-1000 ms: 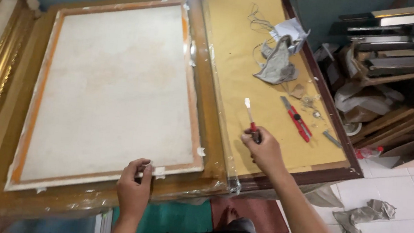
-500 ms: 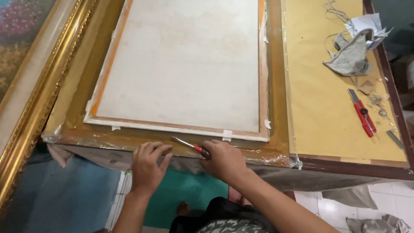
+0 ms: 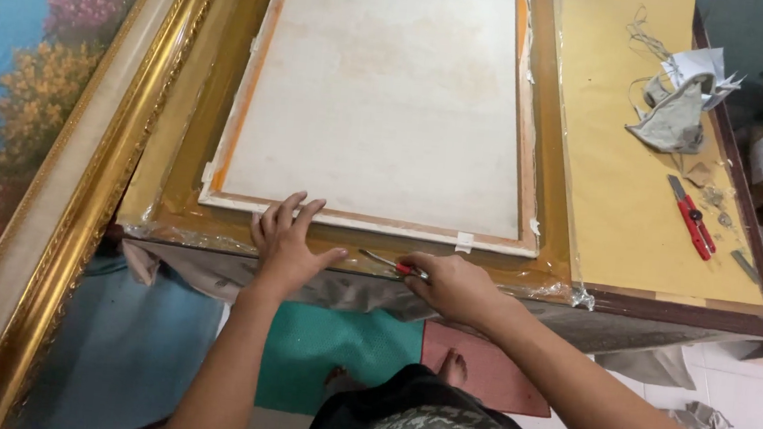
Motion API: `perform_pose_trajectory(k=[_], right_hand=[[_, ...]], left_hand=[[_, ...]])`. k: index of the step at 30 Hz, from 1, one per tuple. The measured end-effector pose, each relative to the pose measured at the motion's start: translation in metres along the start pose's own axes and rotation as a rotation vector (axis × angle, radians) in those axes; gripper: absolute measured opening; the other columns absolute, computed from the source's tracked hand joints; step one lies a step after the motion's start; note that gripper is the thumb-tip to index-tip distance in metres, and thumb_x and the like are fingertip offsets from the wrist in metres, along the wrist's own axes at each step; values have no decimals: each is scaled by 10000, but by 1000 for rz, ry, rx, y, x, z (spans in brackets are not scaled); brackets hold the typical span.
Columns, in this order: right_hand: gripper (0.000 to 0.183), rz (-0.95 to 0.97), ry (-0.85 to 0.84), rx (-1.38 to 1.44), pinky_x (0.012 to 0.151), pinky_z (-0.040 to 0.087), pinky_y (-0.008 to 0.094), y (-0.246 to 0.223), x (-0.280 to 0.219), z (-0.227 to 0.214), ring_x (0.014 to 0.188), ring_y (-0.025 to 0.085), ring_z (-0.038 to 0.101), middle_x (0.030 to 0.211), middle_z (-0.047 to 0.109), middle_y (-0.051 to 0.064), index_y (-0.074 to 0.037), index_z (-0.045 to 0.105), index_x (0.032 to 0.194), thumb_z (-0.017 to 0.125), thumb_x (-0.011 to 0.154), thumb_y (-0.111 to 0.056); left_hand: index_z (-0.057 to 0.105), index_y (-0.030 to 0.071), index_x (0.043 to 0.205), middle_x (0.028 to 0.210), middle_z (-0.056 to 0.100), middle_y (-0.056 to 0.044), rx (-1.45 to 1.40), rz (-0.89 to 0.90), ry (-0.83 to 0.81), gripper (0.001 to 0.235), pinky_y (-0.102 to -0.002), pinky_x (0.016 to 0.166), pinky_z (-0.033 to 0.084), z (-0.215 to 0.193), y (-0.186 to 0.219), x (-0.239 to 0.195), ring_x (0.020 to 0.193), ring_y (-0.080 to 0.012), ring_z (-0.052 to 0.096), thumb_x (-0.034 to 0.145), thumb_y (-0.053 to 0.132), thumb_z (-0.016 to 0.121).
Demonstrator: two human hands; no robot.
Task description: Trimming excess plastic wrap from a framed canvas using a utility knife and then wiping the frame clean with a cloth.
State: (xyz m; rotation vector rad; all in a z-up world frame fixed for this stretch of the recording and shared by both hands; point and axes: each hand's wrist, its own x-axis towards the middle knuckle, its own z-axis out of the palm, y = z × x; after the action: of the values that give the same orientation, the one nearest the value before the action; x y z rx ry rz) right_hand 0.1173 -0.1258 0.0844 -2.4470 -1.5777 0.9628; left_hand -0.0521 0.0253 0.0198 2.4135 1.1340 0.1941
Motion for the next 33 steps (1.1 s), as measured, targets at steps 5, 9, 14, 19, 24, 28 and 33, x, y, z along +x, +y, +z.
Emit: perform_pose_trajectory(k=[5,9,14,19,24,28,33], right_hand=[[328,16,-41,-35,783,471,491,-10,-8,4,940,366,583,987,650,98,-295,545,1124,469,810,-353],[315,37,-47,-165,780,489,459,-13,-10,-1,924,345,601,968,651,81,-332,525,1127,437,826,-357],[308,18,-102,-250,782,489,448,-21,-8,-10,911,348,603,937,646,91,-336,513,1125,397,842,-377],[285,-38,-175,-288,773,493,458,-21,-3,-15,900,355,608,918,639,95,-322,488,1115,375,854,-336],[297,-189,-186,-443,672,518,470,-16,3,-13,760,392,629,772,617,150,-258,385,1169,305,884,-281],[305,-231,-215,-480,598,518,474,-12,8,-7,720,396,633,732,620,146,-217,356,1194,286,900,-252],[325,-99,-314,-127,750,500,488,6,38,1,890,407,591,906,630,193,-198,461,1126,357,865,-361]], left_hand=[[283,271,1299,1407,136,-28,11,-56,-155,745,-601,1003,6,-15,10,-3,1289,-281,59,698,545,627],[234,266,1297,1416,71,-73,9,-41,-214,737,-618,996,-16,-17,8,0,1318,-309,-27,724,550,600],[222,285,1259,1397,57,-58,24,-46,-236,710,-603,1002,-49,-14,6,5,1316,-299,-61,725,562,599],[211,290,1263,1392,50,-54,43,-58,-252,710,-605,998,-79,-12,5,5,1314,-299,-78,730,569,589],[195,299,1261,1381,80,-67,97,-40,-225,695,-623,991,-58,-6,1,8,1315,-312,-53,738,603,537],[186,288,1278,1384,91,-90,109,-16,-217,719,-650,981,-35,5,-5,11,1315,-340,-54,733,621,517],[180,286,1286,1381,94,-90,148,-21,-224,724,-646,983,-34,9,-6,14,1314,-346,-63,738,638,496]])
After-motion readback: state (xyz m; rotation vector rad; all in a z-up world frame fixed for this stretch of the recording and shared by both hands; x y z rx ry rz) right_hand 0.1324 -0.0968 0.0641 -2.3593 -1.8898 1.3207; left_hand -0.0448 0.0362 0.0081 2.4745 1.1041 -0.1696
